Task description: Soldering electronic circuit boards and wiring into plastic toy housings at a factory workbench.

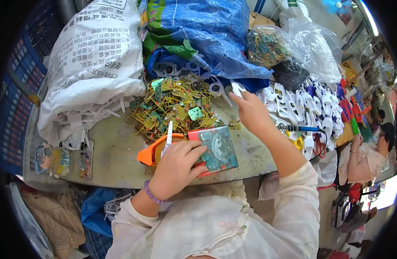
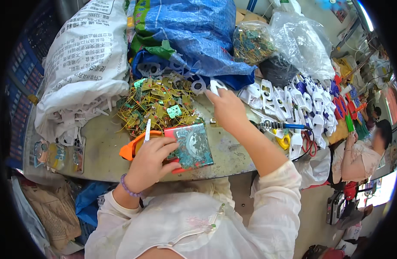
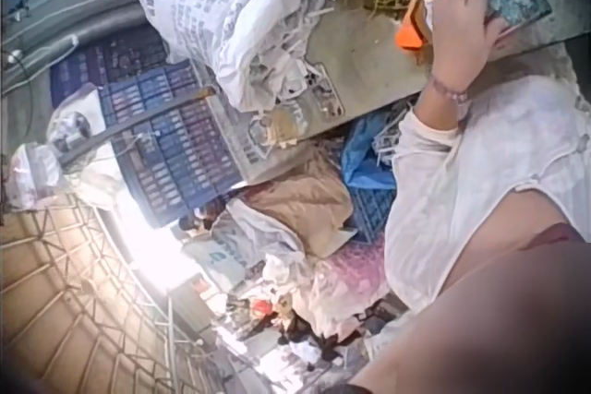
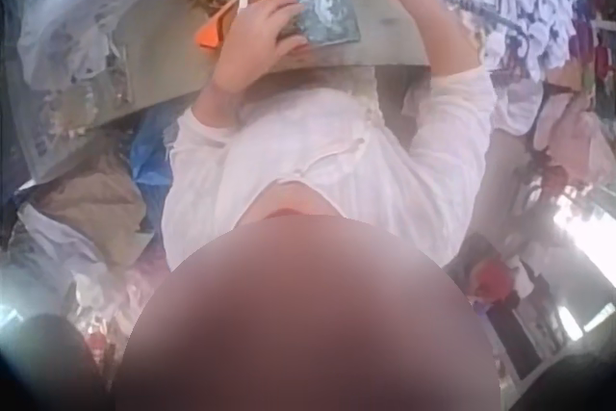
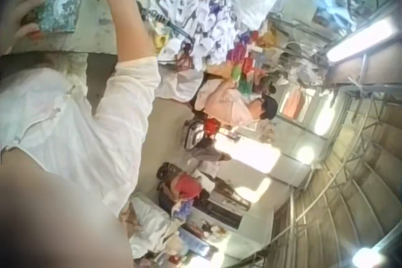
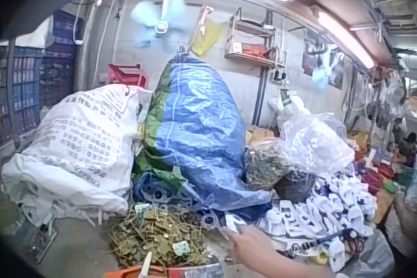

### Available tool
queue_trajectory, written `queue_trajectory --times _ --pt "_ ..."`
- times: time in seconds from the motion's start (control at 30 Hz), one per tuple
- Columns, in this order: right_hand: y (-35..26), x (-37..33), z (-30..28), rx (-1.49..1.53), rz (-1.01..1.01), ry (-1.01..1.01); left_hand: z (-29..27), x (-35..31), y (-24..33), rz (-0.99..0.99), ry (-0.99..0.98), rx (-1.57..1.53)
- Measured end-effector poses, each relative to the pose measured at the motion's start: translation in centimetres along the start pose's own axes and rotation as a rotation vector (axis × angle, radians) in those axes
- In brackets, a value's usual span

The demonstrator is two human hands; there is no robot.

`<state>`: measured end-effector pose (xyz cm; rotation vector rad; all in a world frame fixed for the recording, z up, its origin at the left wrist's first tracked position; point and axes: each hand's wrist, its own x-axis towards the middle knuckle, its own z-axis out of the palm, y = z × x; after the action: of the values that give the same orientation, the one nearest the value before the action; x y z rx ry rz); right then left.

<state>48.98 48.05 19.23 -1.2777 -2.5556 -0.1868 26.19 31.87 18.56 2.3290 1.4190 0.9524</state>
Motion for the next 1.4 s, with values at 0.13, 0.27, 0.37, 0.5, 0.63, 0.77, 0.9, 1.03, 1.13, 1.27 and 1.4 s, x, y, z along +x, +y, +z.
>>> queue_trajectory --times 0.13,0.27,0.37,0.5,0.63,0.77,0.9,1.03,1.13,1.27,1.4 --pt "-0.6 -3.9 -2.5 0.940 0.215 0.119 0.4 0.1 -0.4 -0.037 -0.027 -0.030" --pt "-2.4 -5.6 -2.8 1.650 0.613 0.022 0.5 -0.4 -0.5 -0.009 -0.043 -0.018" --pt "-3.5 -7.4 -1.4 1.597 0.738 -0.040 0.2 -0.4 0.0 -0.010 -0.027 -0.022" --pt "-5.5 -10.0 0.1 0.932 0.541 0.043 -0.3 -0.3 -0.1 0.038 -0.053 -0.011" --pt "-7.5 -10.6 -2.0 0.724 0.468 -0.089 -0.6 -0.4 -0.8 0.081 -0.134 -0.021" --pt "-7.8 -11.2 -2.6 0.597 0.324 -0.055 -1.4 -0.1 -0.7 0.040 -0.127 -0.064" --pt "-7.6 -10.7 -2.8 0.506 0.080 0.209 -2.1 -1.2 -2.2 -0.034 0.013 -0.290" --pt "-8.3 -7.3 -3.5 0.638 -0.237 0.164 -1.6 -3.7 -3.9 -0.024 0.139 -0.447" --pt "-10.2 -5.3 -3.3 0.790 -0.333 -0.006 -1.0 -4.8 -3.8 -0.105 0.243 -0.699" --pt "-11.8 -2.9 -2.5 1.092 -0.155 -0.512 -1.0 -5.6 -3.5 -0.117 0.301 -0.723" --pt "-13.7 -1.7 -2.2 1.080 -0.124 -0.573 -0.6 -6.6 -4.2 -0.093 0.359 -0.758"
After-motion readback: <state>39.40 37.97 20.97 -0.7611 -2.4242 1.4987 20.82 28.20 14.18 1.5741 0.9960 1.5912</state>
